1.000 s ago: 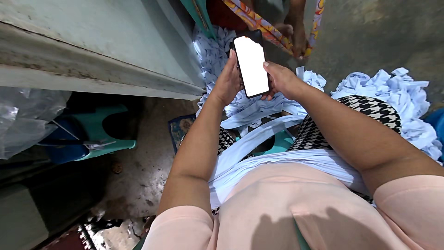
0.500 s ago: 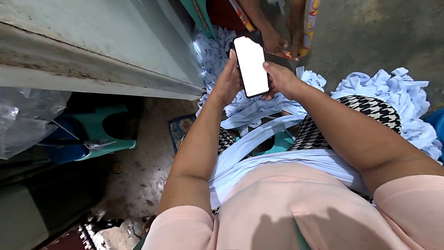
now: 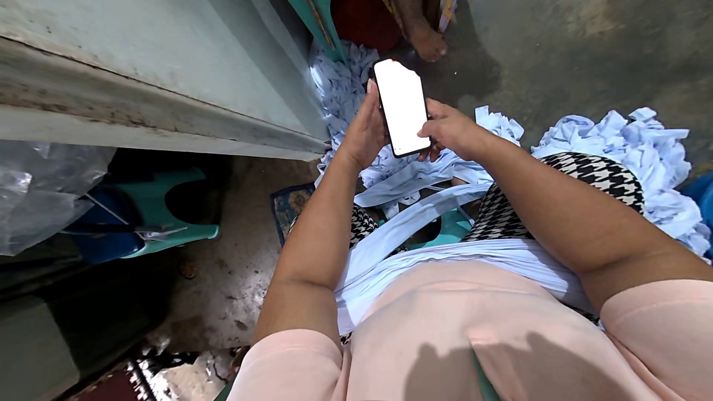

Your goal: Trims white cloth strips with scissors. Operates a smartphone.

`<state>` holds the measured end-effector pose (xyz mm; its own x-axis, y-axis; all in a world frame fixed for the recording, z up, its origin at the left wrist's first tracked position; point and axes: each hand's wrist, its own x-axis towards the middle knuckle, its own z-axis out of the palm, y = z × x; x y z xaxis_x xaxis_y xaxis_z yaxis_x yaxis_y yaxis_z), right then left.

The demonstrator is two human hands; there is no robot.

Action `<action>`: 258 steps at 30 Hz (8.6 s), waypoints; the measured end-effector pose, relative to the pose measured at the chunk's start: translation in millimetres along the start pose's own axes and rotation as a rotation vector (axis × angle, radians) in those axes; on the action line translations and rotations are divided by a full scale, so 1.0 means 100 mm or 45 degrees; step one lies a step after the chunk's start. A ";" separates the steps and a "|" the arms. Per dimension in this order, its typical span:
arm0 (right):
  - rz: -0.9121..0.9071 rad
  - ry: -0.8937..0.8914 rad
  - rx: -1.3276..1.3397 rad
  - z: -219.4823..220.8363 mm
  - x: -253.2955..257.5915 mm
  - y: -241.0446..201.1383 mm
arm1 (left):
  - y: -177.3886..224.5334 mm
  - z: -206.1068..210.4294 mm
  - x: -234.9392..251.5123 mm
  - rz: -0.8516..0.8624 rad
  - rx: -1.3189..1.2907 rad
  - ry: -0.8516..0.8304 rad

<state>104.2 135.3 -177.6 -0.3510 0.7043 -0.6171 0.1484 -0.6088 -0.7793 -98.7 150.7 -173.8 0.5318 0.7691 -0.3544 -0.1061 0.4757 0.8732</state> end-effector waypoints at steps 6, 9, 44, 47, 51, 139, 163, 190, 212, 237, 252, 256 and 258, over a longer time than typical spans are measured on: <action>-0.032 -0.017 0.011 -0.02 0.01 0.03 | -0.01 -0.01 0.01 0.000 -0.029 0.006; -0.022 -0.006 0.016 -0.01 -0.01 0.01 | 0.00 0.00 0.01 0.000 -0.032 0.005; -0.031 -0.016 0.040 -0.01 -0.01 0.01 | 0.01 0.00 0.00 -0.007 -0.024 0.008; -0.037 -0.032 0.061 -0.02 0.01 0.02 | 0.01 0.00 0.00 -0.005 -0.031 0.001; -0.016 -0.025 0.046 -0.01 0.00 0.01 | 0.01 0.01 0.00 -0.002 -0.023 0.005; -0.168 -0.105 -0.322 0.01 -0.03 0.04 | 0.01 0.01 0.00 0.018 -0.027 0.009; -0.191 -0.121 -0.264 0.01 -0.03 0.06 | 0.00 0.00 0.00 0.004 -0.011 0.023; -0.167 -0.155 -0.059 -0.02 -0.17 -0.19 | 0.40 0.31 -0.19 0.009 0.108 0.203; -0.552 -0.091 0.377 -0.19 -0.46 -0.38 | 1.21 0.85 -0.10 0.264 0.338 0.343; -0.719 -0.313 0.428 -0.35 -0.78 -0.41 | 1.27 1.44 -0.16 0.361 0.437 0.474; -0.693 -0.511 0.361 -0.24 -0.90 -0.41 | 1.15 1.49 -0.53 0.438 0.365 0.508; -0.705 -0.533 0.332 -0.18 -0.85 -0.38 | 1.06 1.45 -0.64 0.406 0.340 0.542; -0.689 -0.533 0.331 -0.16 -0.84 -0.37 | 0.98 1.42 -0.69 0.372 0.304 0.538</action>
<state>143.4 104.6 -98.3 -0.6448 0.7641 -0.0187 -0.3522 -0.3188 -0.8799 -26.1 83.5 -16.5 0.1214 0.9817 -0.1465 0.0208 0.1450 0.9892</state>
